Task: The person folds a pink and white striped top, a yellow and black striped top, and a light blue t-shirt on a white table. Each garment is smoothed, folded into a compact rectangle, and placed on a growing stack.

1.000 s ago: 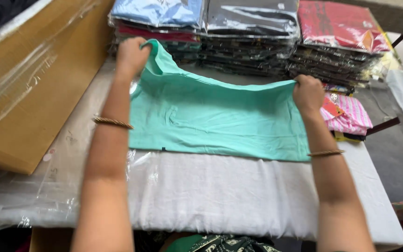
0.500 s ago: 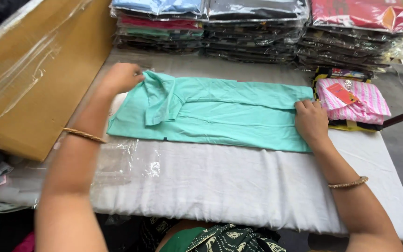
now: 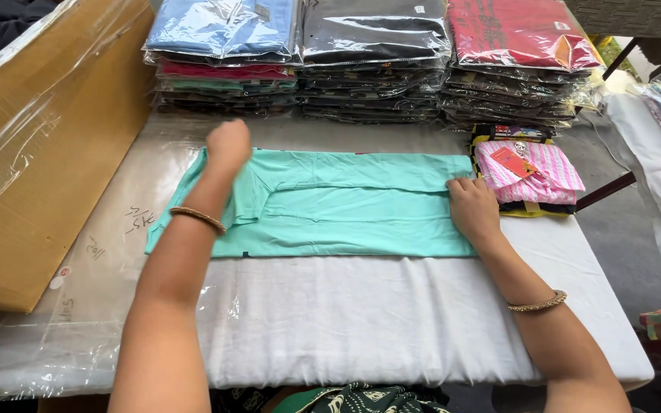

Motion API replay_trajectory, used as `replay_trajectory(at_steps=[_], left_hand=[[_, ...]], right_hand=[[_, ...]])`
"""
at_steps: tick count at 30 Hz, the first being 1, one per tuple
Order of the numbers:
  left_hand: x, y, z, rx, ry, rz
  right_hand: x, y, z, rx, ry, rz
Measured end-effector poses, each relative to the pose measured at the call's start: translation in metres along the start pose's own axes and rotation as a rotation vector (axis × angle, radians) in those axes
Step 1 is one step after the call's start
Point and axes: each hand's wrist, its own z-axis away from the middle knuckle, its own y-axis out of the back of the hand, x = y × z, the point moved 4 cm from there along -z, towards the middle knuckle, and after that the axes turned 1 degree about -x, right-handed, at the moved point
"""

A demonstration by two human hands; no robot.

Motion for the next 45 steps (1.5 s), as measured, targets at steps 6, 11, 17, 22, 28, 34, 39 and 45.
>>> replay_trajectory(at_steps=[6, 11, 17, 22, 28, 34, 39, 45], left_hand=[[-0.067, 0.048, 0.015, 0.084, 0.031, 0.985], [-0.122, 0.021, 0.044, 0.043, 0.420, 1.325], [-0.108, 0.022, 0.063, -0.277, 0.267, 1.119], [-0.062, 0.048, 0.062, -0.006, 0.079, 0.485], [-0.046, 0.035, 0.027, 0.065, -0.133, 0.360], [-0.069, 0.041, 0.023, -0.010, -0.172, 0.698], [-0.134, 0.060, 0.033, 0.395, -0.043, 0.824], [-0.160, 0.044, 0.036, 0.326, 0.136, 0.915]], right_hand=[[-0.001, 0.001, -0.002, 0.014, -0.001, -0.006], [-0.002, 0.003, -0.002, -0.009, -0.011, -0.005], [0.000, 0.000, -0.001, -0.014, -0.005, -0.011], [0.001, -0.001, -0.001, -0.021, -0.002, -0.008], [0.001, 0.000, -0.001, -0.022, -0.006, -0.011], [0.002, 0.001, -0.002, -0.002, 0.008, -0.028], [0.002, 0.000, 0.000, -0.026, 0.005, -0.021], [0.001, -0.001, 0.000, -0.009, 0.018, -0.010]])
